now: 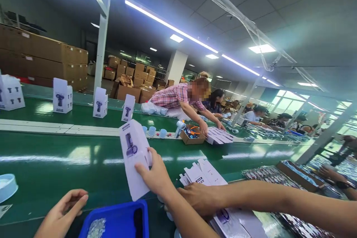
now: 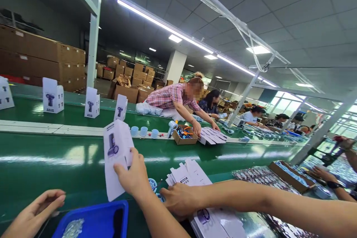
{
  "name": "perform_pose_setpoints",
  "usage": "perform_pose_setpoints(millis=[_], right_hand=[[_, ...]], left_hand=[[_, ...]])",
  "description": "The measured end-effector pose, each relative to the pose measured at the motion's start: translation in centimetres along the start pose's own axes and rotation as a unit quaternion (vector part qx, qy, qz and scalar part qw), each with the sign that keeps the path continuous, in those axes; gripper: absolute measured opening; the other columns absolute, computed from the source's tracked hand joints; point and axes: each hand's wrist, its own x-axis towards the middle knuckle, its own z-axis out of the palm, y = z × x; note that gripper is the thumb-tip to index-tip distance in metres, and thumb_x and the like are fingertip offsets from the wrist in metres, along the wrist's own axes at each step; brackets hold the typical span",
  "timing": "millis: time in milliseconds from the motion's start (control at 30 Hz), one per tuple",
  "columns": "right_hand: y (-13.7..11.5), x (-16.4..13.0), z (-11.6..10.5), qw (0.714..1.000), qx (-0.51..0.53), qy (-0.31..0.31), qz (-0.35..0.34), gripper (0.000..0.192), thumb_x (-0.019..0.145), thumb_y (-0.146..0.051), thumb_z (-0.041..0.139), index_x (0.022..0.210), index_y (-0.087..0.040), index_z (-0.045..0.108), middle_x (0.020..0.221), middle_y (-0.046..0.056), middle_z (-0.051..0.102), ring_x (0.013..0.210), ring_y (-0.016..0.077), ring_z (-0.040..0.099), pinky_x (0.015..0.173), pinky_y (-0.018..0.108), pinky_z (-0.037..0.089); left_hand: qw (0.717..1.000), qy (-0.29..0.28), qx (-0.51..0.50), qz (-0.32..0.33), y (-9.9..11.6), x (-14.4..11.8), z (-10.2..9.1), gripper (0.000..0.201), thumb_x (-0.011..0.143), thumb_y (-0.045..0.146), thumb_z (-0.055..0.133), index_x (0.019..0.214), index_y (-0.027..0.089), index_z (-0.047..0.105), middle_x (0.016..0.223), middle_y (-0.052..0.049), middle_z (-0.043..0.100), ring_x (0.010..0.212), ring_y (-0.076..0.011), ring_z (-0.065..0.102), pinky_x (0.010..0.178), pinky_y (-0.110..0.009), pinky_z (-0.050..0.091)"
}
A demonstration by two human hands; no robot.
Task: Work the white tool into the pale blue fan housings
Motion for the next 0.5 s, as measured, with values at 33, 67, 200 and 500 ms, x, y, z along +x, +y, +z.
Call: perform_pose_setpoints(millis=[33,67,200,500], right_hand=[[0.0,0.3,0.3,0.997,0.072,-0.003,0.038,0.065,0.074,-0.032,0.067,0.132,-0.018,0.041,0.119,0.01,0.054,0.112,0.0252,0.056,0.1,0.043,0.04],[0.0,0.6,0.7,0.989,0.131,-0.01,0.071,0.063,0.077,-0.035,0.064,0.132,-0.019,0.038,0.114,0.009,0.057,0.104,0.0236,0.06,0.096,0.042,0.044],[-0.6,0.8,2.4,0.966,0.224,-0.038,0.125,0.05,0.089,-0.042,0.048,0.13,-0.021,0.029,0.095,0.003,0.064,0.077,0.0159,0.067,0.077,0.035,0.053],[-1.2,-3.6,8.5,0.965,0.237,-0.049,0.1,0.057,0.07,-0.028,0.069,0.119,-0.02,0.041,0.097,0.003,0.063,0.086,0.0192,0.066,0.078,0.036,0.052]], left_hand=[[1.0,-0.014,0.007,-0.002,0.1,-0.1,0.0,0.053,0.028,0.063,0.081,0.061,0.024,0.068,0.067,-0.004,0.067,0.069,-0.0246,0.062,0.056,-0.027,0.053],[1.0,-0.028,0.014,-0.001,0.1,-0.2,-0.1,0.054,0.03,0.065,0.08,0.062,0.023,0.068,0.067,-0.003,0.067,0.069,-0.0231,0.061,0.056,-0.026,0.052],[0.998,-0.057,0.014,0.015,-0.8,-0.2,-0.4,0.057,0.038,0.069,0.077,0.068,0.022,0.067,0.067,-0.002,0.064,0.068,-0.0193,0.059,0.056,-0.024,0.05],[0.959,-0.102,-0.235,-0.123,0.8,0.0,-1.9,0.071,0.042,0.064,0.079,0.103,0.033,0.061,0.102,-0.003,0.072,0.108,-0.0365,0.06,0.066,-0.038,0.06]])
